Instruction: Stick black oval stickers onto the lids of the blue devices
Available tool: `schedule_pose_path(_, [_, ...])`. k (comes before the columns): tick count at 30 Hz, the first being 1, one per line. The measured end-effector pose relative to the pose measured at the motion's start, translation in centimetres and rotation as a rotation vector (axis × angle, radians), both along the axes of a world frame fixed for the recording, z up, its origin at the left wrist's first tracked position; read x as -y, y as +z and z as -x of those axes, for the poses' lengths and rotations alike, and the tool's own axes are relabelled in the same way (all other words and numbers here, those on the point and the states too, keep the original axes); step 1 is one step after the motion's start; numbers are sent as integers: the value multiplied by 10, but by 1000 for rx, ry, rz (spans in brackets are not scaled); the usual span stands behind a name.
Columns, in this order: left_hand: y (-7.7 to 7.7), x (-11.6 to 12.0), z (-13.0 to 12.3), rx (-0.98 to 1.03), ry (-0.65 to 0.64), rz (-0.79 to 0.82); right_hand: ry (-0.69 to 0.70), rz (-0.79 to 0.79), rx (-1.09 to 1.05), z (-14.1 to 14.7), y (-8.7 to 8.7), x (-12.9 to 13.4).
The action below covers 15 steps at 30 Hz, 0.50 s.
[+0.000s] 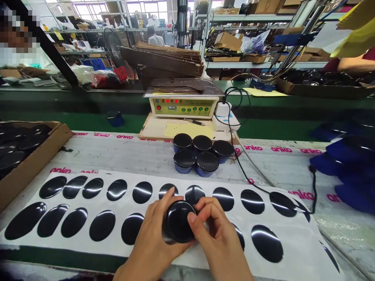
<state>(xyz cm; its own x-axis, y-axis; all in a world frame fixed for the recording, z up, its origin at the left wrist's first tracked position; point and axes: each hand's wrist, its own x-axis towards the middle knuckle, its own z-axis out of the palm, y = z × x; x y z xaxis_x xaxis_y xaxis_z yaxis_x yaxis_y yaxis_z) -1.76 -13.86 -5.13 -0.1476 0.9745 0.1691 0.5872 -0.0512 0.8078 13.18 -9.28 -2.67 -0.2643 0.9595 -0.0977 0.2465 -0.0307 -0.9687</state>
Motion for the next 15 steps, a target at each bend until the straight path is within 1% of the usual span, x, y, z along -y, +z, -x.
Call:
schedule_pose_path(4, [3, 1, -2, 55, 49, 46, 0, -43, 3, 0, -2, 0])
schedule_pose_path(9, [4, 1, -1, 56, 33, 28, 3, -77, 29, 2, -3, -1])
schedule_pose_path(15, [3, 1, -1, 45, 30, 39, 33, -109, 83, 4, 1, -3])
